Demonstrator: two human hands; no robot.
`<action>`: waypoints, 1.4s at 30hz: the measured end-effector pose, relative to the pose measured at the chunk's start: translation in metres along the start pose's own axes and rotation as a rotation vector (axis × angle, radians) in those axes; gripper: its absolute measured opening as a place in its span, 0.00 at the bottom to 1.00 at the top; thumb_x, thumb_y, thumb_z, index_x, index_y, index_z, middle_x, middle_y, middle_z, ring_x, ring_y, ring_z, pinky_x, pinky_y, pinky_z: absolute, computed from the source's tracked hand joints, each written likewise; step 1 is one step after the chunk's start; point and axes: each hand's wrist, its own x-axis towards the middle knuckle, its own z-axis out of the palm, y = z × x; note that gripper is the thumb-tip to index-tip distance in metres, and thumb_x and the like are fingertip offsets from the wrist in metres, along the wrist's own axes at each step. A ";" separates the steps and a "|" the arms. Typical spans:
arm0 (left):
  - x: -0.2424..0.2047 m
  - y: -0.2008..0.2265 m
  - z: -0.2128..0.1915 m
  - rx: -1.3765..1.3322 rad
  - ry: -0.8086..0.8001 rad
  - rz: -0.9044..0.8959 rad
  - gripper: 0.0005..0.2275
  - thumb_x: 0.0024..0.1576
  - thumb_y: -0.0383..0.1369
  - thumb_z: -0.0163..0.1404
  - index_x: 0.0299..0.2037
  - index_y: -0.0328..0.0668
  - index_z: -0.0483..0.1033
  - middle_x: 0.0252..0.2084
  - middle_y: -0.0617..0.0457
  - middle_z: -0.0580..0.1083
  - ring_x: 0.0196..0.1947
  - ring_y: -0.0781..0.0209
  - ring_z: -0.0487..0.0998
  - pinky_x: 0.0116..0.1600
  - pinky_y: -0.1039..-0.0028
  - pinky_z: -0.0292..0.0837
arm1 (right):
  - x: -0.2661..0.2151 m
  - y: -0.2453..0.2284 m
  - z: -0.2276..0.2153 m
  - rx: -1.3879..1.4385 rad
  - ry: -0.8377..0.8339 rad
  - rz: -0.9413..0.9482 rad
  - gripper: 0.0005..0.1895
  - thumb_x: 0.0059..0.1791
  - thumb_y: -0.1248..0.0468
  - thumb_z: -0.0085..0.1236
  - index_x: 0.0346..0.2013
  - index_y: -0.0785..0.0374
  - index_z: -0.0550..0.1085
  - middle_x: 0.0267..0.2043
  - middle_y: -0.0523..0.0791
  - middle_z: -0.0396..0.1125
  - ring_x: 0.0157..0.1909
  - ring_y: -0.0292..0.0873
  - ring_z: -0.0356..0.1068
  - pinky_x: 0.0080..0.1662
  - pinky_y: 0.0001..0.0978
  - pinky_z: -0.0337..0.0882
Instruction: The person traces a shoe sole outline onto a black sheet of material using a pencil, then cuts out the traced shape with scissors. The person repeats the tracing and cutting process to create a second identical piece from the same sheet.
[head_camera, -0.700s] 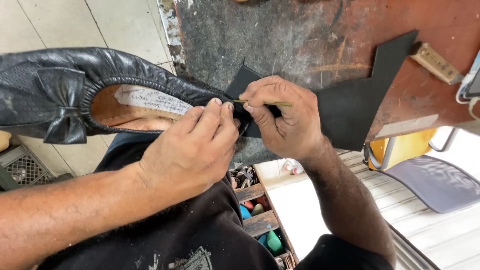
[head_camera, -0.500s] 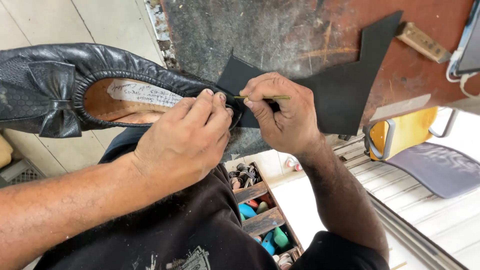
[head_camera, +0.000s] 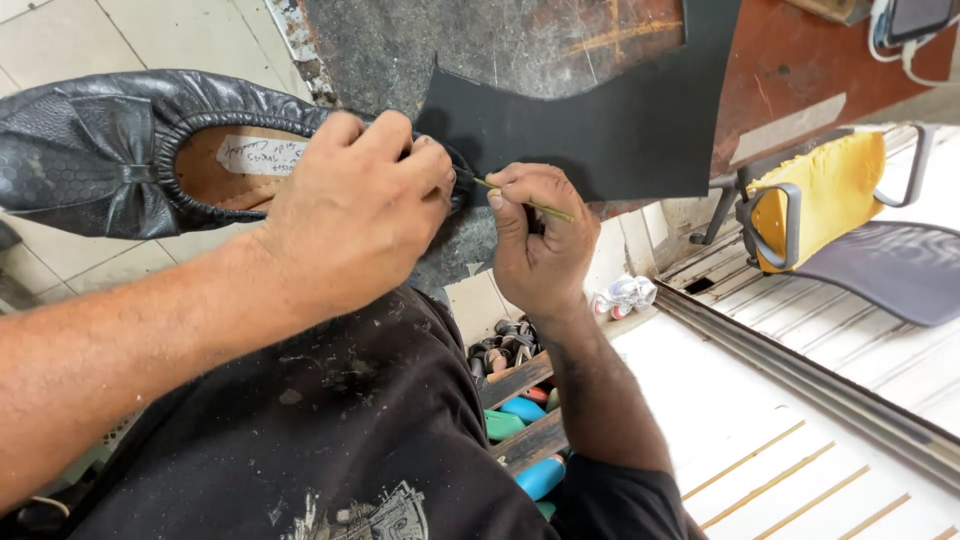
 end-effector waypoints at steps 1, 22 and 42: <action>0.001 -0.002 0.001 0.000 0.005 0.008 0.09 0.60 0.30 0.51 0.27 0.54 0.73 0.32 0.59 0.64 0.35 0.56 0.63 0.36 0.66 0.55 | -0.003 -0.003 0.003 -0.006 0.007 0.000 0.03 0.57 0.70 0.52 0.39 0.61 0.68 0.39 0.49 0.72 0.43 0.50 0.76 0.46 0.38 0.77; -0.001 -0.019 0.012 0.028 -0.021 0.118 0.07 0.60 0.36 0.55 0.28 0.60 0.76 0.34 0.63 0.66 0.38 0.56 0.64 0.40 0.64 0.59 | -0.037 -0.025 0.046 -0.053 0.391 0.115 0.03 0.58 0.69 0.52 0.46 0.60 0.68 0.44 0.49 0.72 0.46 0.45 0.77 0.48 0.32 0.80; 0.010 -0.002 -0.019 0.031 -0.037 0.061 0.08 0.61 0.29 0.50 0.29 0.49 0.72 0.32 0.55 0.65 0.35 0.54 0.66 0.38 0.65 0.59 | 0.015 -0.021 0.006 0.141 0.065 0.360 0.05 0.57 0.71 0.50 0.45 0.61 0.64 0.40 0.46 0.72 0.27 0.35 0.68 0.30 0.22 0.74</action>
